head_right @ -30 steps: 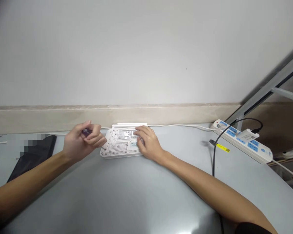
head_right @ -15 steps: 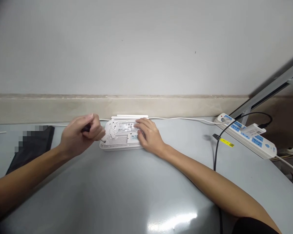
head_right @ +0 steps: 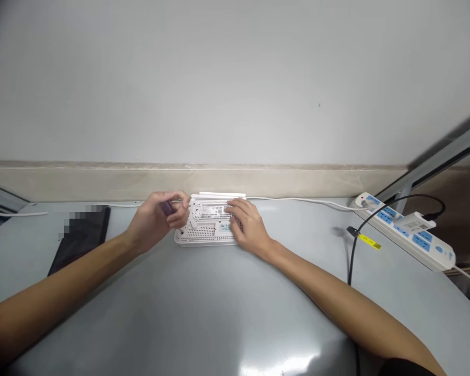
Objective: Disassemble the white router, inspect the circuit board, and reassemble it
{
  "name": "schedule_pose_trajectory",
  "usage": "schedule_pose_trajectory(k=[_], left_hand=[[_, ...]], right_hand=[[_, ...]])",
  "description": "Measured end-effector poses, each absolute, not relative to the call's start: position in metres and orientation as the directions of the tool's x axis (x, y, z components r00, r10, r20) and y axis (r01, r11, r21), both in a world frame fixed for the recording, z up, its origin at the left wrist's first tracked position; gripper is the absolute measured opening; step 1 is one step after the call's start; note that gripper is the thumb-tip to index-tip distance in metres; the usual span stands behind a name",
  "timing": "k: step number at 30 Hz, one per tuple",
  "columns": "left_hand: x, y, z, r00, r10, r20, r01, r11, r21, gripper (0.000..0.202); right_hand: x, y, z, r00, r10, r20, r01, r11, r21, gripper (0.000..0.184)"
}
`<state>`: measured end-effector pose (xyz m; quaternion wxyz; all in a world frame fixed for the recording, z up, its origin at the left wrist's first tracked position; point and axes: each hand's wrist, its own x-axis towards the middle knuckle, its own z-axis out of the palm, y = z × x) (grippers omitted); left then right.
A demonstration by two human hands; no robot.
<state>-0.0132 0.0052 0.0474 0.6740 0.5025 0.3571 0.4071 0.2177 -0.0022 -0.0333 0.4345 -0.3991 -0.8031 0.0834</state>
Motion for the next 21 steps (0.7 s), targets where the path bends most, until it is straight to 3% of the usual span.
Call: schedule_pose_trajectory(k=[5, 7, 9, 12, 14, 16, 18, 21], left_hand=[[-0.002, -0.01, 0.051, 0.1, 0.995, -0.028, -0.288, 0.056, 0.956, 0.027], [-0.002, -0.013, 0.049, 0.053, 0.998, 0.025, -0.308, -0.007, 0.951, 0.031], [-0.006, -0.009, 0.046, 0.113, 0.991, 0.069, -0.317, -0.03, 0.948, 0.036], [-0.018, 0.005, 0.041, 0.385, 0.92, 0.075, -0.306, 0.05, 0.951, 0.042], [-0.024, 0.014, 0.041, 0.538, 0.839, 0.077, -0.297, 0.103, 0.949, 0.037], [-0.025, 0.016, 0.043, 0.571, 0.817, 0.082, -0.286, 0.104, 0.953, 0.032], [-0.019, 0.01, 0.047, 0.474, 0.877, 0.082, -0.271, 0.056, 0.961, 0.03], [-0.006, -0.006, 0.051, 0.176, 0.976, 0.124, -0.26, -0.076, 0.963, 0.028]], right_hand=[[0.218, -0.002, -0.034, -0.314, 0.708, 0.632, 0.575, 0.672, -0.467, 0.027], [0.218, -0.001, -0.035, -0.312, 0.712, 0.629, 0.58, 0.668, -0.467, 0.027], [0.219, -0.001, -0.035, -0.311, 0.715, 0.627, 0.583, 0.664, -0.468, 0.027], [0.219, -0.001, -0.034, -0.314, 0.711, 0.629, 0.583, 0.667, -0.464, 0.026], [0.219, -0.001, -0.034, -0.317, 0.71, 0.629, 0.584, 0.669, -0.461, 0.026], [0.219, -0.001, -0.033, -0.317, 0.71, 0.628, 0.584, 0.668, -0.461, 0.027], [0.219, -0.002, -0.033, -0.316, 0.715, 0.624, 0.584, 0.665, -0.465, 0.027], [0.219, -0.003, -0.033, -0.309, 0.72, 0.622, 0.582, 0.66, -0.475, 0.027]])
